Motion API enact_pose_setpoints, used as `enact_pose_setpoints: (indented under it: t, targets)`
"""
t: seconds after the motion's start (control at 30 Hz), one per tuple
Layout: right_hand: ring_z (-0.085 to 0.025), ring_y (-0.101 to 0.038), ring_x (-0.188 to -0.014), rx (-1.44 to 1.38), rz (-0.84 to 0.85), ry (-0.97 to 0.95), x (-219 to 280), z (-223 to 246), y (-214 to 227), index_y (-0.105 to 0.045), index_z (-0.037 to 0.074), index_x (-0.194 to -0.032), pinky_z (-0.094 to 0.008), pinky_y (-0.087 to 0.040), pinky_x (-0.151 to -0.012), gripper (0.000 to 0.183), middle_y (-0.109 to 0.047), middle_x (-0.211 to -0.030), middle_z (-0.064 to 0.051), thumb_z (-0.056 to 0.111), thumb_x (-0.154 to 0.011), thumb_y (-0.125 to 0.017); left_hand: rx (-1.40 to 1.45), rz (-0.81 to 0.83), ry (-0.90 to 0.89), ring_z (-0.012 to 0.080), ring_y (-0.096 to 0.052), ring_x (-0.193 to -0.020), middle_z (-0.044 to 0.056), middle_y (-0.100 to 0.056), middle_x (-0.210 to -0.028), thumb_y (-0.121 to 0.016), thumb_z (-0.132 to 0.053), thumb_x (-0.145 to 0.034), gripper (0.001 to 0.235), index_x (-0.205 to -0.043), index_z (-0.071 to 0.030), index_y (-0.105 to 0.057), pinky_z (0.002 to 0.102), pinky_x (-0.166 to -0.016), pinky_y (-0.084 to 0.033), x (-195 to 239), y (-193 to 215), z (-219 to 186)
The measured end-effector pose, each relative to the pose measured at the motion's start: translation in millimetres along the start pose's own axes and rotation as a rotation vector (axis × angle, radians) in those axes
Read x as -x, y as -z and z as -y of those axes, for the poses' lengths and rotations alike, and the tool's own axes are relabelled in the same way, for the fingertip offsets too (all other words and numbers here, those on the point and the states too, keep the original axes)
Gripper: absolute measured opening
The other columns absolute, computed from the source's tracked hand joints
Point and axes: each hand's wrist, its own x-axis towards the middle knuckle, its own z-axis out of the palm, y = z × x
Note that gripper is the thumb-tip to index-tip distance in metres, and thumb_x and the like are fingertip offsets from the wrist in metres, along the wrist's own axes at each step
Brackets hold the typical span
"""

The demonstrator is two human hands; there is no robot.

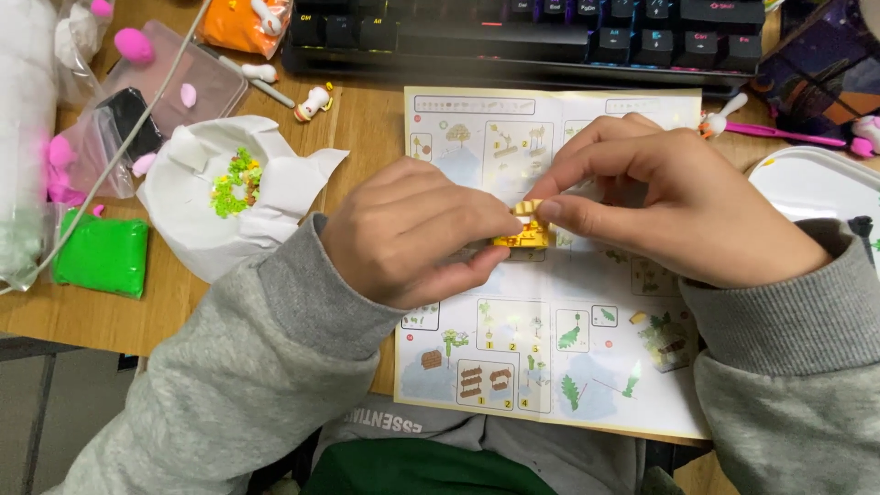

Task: The person assembles a small Lego model by connecting yellow and brown bricks while referencing an instruction booklet. They pick up individual pieces from a tray and attach them to the structure, occasionally rotating the model to check alignment.

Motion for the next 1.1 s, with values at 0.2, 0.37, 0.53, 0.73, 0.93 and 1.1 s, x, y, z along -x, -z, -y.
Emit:
enact_pose_setpoints:
  t: [0.2, 0.37, 0.53, 0.73, 0.93, 1.1]
  targets:
    - [-0.010, -0.060, -0.091, -0.001, -0.017, -0.005, 0.5, 6.7, 0.7, -0.076, 0.011, -0.095, -0.021, -0.045, -0.066, 0.015, -0.067, -0.095, -0.002, 0.016, -0.082, -0.073, -0.022, -0.023, -0.010, 0.0199, -0.066, -0.074, 0.004, -0.074, -0.092, -0.075, -0.004, -0.090, 0.016, -0.104, -0.007, -0.069, 0.033, -0.069, -0.043, 3.8, -3.4, 1.5]
    - [-0.010, -0.060, -0.089, 0.006, -0.011, -0.052, -0.6, 6.9, 0.7, -0.076, 0.009, -0.094, -0.020, -0.046, -0.069, 0.013, -0.067, -0.094, -0.003, 0.014, -0.083, -0.072, -0.001, -0.034, -0.009, 0.0199, -0.061, -0.068, 0.001, -0.070, -0.084, -0.069, -0.008, -0.094, 0.005, -0.099, -0.007, -0.068, 0.034, -0.067, -0.041, 4.1, -3.2, 3.3]
    - [-0.011, -0.062, -0.091, -0.024, 0.014, -0.094, -5.3, 10.2, 3.7, -0.076, 0.007, -0.091, -0.022, -0.047, -0.083, 0.010, -0.069, -0.092, -0.004, 0.012, -0.082, -0.072, 0.025, -0.037, -0.010, 0.0204, -0.059, -0.067, 0.001, -0.068, -0.083, -0.067, -0.008, -0.095, 0.002, -0.096, -0.008, -0.065, 0.034, -0.067, -0.040, 4.0, -1.5, 2.8]
    - [-0.009, -0.063, -0.089, -0.002, 0.038, -0.184, -8.0, 9.5, 4.4, -0.078, 0.008, -0.089, -0.022, -0.047, -0.079, 0.011, -0.072, -0.094, -0.002, 0.012, -0.083, -0.069, 0.023, -0.033, 0.005, 0.0212, -0.058, -0.067, 0.000, -0.067, -0.083, -0.067, -0.010, -0.095, 0.003, -0.097, -0.008, -0.065, 0.035, -0.068, -0.040, 5.0, -1.1, 3.0]
    - [-0.010, -0.062, -0.093, -0.010, 0.048, -0.155, -6.6, 10.3, 4.1, -0.077, 0.007, -0.091, -0.022, -0.049, -0.082, 0.012, -0.072, -0.094, -0.003, 0.011, -0.084, -0.068, 0.018, -0.040, 0.004, 0.0215, -0.061, -0.070, 0.000, -0.070, -0.085, -0.070, -0.008, -0.094, 0.006, -0.099, -0.008, -0.066, 0.034, -0.069, -0.040, 4.7, -0.6, 1.2]
    - [-0.011, -0.061, -0.093, -0.005, 0.044, -0.111, -6.8, 10.7, 4.6, -0.077, 0.007, -0.091, -0.022, -0.047, -0.085, 0.011, -0.069, -0.094, -0.004, 0.009, -0.082, -0.070, -0.024, -0.040, -0.044, 0.0190, -0.059, -0.070, -0.001, -0.070, -0.095, -0.070, -0.005, -0.092, 0.015, -0.106, -0.011, -0.068, 0.033, -0.068, -0.039, 5.5, -4.4, 4.9]
